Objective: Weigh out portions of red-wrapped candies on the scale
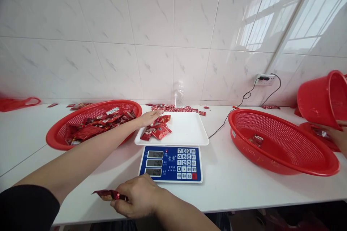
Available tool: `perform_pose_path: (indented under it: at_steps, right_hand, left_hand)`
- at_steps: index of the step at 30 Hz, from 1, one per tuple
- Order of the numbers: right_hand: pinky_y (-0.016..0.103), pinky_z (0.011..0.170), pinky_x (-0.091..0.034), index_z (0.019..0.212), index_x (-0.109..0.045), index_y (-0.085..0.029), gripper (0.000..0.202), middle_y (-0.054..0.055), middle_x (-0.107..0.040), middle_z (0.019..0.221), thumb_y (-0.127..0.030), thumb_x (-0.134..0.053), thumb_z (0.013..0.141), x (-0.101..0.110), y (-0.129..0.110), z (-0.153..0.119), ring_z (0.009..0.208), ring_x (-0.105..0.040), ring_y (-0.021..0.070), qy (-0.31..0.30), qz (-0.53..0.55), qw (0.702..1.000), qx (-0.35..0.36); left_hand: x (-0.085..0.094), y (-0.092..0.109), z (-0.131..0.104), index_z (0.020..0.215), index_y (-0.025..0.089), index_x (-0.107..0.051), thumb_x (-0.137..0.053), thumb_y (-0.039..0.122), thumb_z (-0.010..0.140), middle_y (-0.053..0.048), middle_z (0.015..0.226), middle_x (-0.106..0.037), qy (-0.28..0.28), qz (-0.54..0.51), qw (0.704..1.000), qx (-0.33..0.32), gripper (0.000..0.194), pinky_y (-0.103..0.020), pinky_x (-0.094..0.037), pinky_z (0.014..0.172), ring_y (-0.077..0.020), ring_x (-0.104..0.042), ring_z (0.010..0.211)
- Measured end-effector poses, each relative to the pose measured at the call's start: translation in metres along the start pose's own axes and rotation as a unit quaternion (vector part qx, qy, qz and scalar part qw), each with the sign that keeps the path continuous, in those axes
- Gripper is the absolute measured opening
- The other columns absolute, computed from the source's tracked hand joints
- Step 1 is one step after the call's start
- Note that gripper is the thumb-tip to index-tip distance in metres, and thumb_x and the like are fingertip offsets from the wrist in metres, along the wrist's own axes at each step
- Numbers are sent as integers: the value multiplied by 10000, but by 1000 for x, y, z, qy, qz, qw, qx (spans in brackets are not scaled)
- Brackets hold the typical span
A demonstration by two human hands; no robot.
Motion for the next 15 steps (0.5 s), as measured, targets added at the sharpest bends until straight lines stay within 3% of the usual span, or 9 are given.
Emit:
perform_pose_path:
  at_steps: [4,6,10,13,15]
  right_hand:
    - [232,541,-301,827,-560,-206,217,-7,-672,776,-392,-482,908,2,0,-1,693,-605,124,3,6,1000,-3]
    - [233,552,-311,829,-567,-206,208,-4,-676,785,-382,-489,909,3,0,-2,710,-614,130,-2,12,1000,-5]
    - [230,585,-348,864,-584,-203,186,6,-683,822,-363,-504,915,7,0,-5,743,-632,138,1,45,999,-5]
    - [217,637,-400,970,-595,-192,201,25,-687,876,-351,-474,947,13,4,-8,768,-639,138,24,116,993,-22]
    - [209,683,-437,1029,-589,-187,228,31,-687,898,-347,-436,973,17,10,-10,784,-642,131,46,185,981,-41]
  left_hand:
    - [-10,5,0,1075,235,-681,-541,620,790,-71,1191,-680,-44,-4,999,-11,499,-361,-362,1050,-272,-552,1194]
    - [-8,8,-4,1054,234,-686,-546,613,793,-72,1120,-708,-37,-21,999,-10,481,-363,-398,1013,-275,-577,1148]
    - [21,17,-31,1027,213,-682,-500,644,816,-83,1069,-711,79,-112,990,-39,513,-371,-417,989,-272,-572,1131]
    - [45,17,-75,1017,184,-664,-428,672,843,-109,1098,-684,180,-240,950,-84,570,-386,-441,963,-258,-581,1107]
    - [49,6,-110,983,179,-663,-374,711,840,-119,1026,-691,214,-328,917,-73,622,-406,-477,906,-258,-623,1006]
Point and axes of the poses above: each hand's wrist, its own z-axis towards the middle knuckle, its own x-axis out of the back of the hand, y = z × x, the point moved 10 cm from there along z, towards the middle knuckle
